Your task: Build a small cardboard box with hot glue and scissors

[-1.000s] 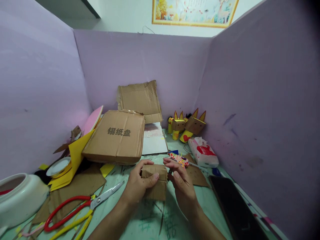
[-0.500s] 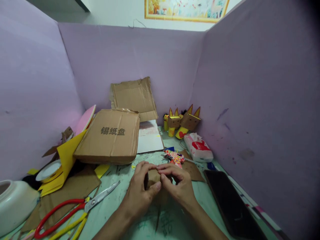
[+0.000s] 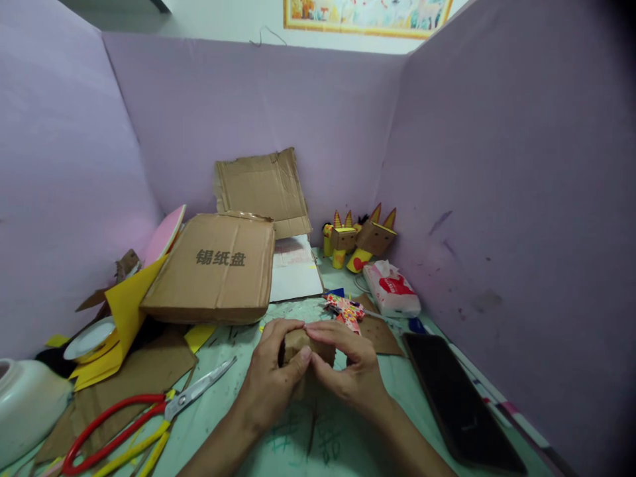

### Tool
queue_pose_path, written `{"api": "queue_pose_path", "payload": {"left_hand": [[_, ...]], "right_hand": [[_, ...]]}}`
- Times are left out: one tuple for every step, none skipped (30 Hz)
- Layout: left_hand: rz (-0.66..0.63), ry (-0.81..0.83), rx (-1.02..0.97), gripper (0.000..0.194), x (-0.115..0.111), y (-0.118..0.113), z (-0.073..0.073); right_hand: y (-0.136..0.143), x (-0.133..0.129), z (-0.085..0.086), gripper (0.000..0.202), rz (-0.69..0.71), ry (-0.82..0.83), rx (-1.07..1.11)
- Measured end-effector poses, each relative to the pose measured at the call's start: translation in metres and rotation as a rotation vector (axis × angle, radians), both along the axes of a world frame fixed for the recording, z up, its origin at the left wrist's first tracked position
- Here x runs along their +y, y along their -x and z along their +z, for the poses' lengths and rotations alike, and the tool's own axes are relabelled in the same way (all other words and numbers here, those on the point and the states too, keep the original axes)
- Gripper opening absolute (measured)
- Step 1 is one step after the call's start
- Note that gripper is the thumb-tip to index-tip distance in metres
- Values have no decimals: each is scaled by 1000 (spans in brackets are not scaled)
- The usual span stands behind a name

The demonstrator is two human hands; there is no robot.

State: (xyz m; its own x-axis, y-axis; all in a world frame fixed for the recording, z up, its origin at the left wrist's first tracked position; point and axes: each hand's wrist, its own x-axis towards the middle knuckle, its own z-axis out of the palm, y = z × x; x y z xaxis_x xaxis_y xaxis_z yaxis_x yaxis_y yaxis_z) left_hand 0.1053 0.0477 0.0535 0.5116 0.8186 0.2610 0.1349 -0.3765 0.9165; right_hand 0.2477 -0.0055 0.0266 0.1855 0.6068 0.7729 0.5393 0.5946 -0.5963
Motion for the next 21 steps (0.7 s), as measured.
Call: {"api": "queue_pose_path", "payload": {"left_hand": [[-2,3,0,30,0,0,0],[-7,8,4,31,0,1,1],[-13,17,8,32,1,1,2],[-18,33,8,35,2,1,3],[-26,67,1,38,4,2,4],[-40,128,-21,42,6,2,5],[-54,213,-59,46,7,1,5],[-63,315,-109,50,9,1,5],[-66,419,-168,54,9,0,4],[-65,506,-231,57,10,-1,3],[-57,569,-289,59,10,-3,1],[-47,607,-337,60,11,-4,-1],[-42,627,-370,61,11,-5,-4],[-49,635,-389,61,12,-5,-7],[-65,629,-387,60,14,-5,-9],[-80,601,-360,60,16,-4,-11],[-89,545,-317,59,18,-2,-12],[-98,465,-263,57,21,1,-12],[-115,377,-202,57,24,4,-11],[-151,295,-141,58,26,8,-8],[-204,228,-88,61,27,11,-5]], "right_hand": [[0,0,1,33,1,-1,3],[0,-1,2,32,6,5,10],[0,-2,3,31,16,21,20],[-1,-2,4,30,36,51,31],[-1,-3,4,30,65,89,53],[-1,-3,3,33,99,130,97],[-2,-2,1,40,133,170,169],[-2,-1,-2,51,161,207,268],[-3,0,-6,63,182,250,387],[-3,2,-9,76,202,302,503],[-3,4,-13,86,225,359,589],[-3,6,-15,92,248,414,636],[-2,7,-16,94,258,456,646],[-2,8,-16,93,246,482,632],[-2,8,-15,89,207,494,606],[-2,7,-12,84,146,499,573],[-2,6,-8,80,79,499,528],[-3,5,-4,77,29,496,463],[-4,3,0,76,7,487,381],[-4,1,5,77,11,474,295],[-5,-1,8,78,34,462,218]]}}
